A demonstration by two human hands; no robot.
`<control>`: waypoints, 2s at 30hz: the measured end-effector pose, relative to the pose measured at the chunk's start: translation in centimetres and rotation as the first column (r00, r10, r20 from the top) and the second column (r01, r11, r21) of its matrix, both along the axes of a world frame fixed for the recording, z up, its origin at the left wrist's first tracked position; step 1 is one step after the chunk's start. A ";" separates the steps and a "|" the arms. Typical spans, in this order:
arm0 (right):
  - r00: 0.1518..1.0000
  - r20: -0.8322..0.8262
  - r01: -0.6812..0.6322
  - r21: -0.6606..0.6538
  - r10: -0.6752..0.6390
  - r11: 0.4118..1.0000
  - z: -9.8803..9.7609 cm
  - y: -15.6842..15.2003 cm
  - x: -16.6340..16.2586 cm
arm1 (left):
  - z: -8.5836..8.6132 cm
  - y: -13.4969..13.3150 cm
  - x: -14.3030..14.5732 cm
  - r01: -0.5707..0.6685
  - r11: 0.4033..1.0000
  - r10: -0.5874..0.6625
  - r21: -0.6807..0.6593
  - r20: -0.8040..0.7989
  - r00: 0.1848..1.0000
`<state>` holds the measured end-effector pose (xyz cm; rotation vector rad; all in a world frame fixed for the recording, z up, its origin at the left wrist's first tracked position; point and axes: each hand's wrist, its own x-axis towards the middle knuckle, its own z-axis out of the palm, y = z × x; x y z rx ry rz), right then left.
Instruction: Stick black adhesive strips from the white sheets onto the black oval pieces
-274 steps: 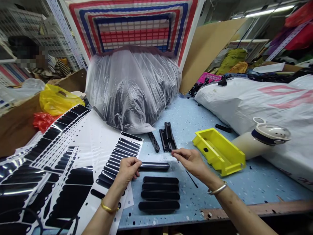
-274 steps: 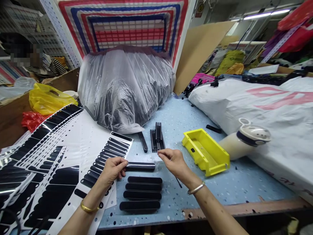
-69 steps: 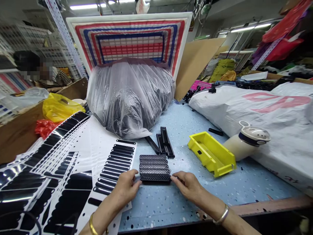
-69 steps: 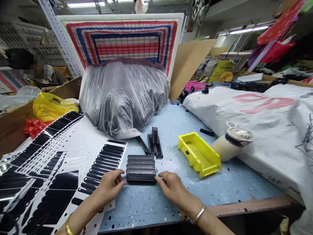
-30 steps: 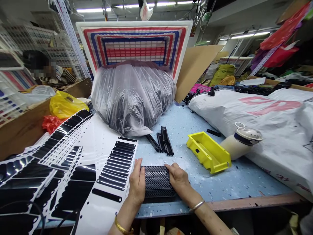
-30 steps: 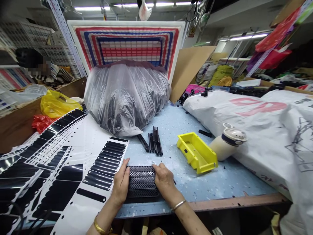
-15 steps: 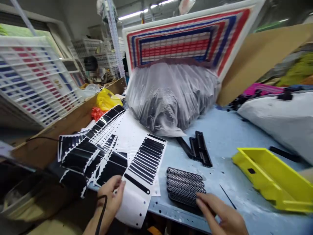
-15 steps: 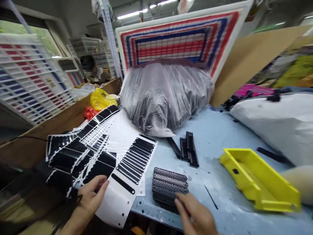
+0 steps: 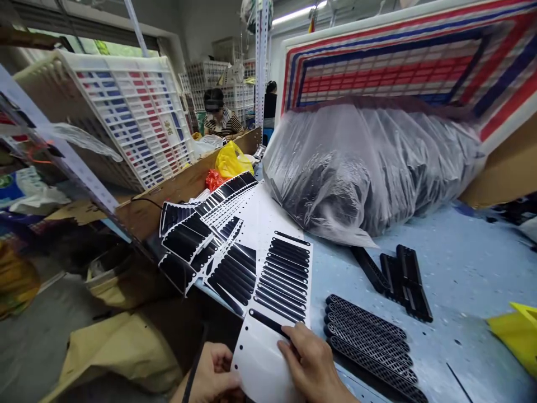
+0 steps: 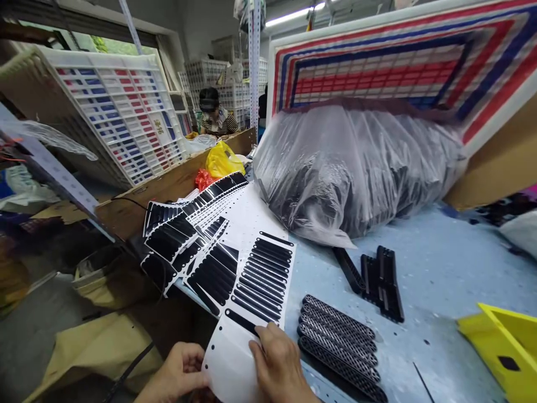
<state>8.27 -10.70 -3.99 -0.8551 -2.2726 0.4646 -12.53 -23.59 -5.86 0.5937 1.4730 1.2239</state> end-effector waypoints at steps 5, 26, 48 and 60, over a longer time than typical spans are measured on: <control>0.989 0.086 -0.118 -0.068 0.124 0.991 1.3 -0.1 0.5 | 3.2 2.6 0.3 -0.147 0.989 0.148 -0.017 0.111 0.983; 0.985 -0.161 0.014 -0.291 -0.064 0.956 4.2 2.3 -2.3 | 9.2 9.7 4.8 -0.074 0.974 -0.003 0.214 0.339 0.941; 0.965 -0.196 0.055 -0.506 -0.177 0.861 7.5 6.4 -2.5 | 10.0 14.4 5.4 -0.004 0.948 -0.096 0.318 0.300 0.949; 0.751 -0.442 0.124 -0.634 -0.490 0.763 10.9 8.3 9.1 | 9.0 17.2 -3.6 -0.011 0.991 0.097 0.134 -0.655 0.749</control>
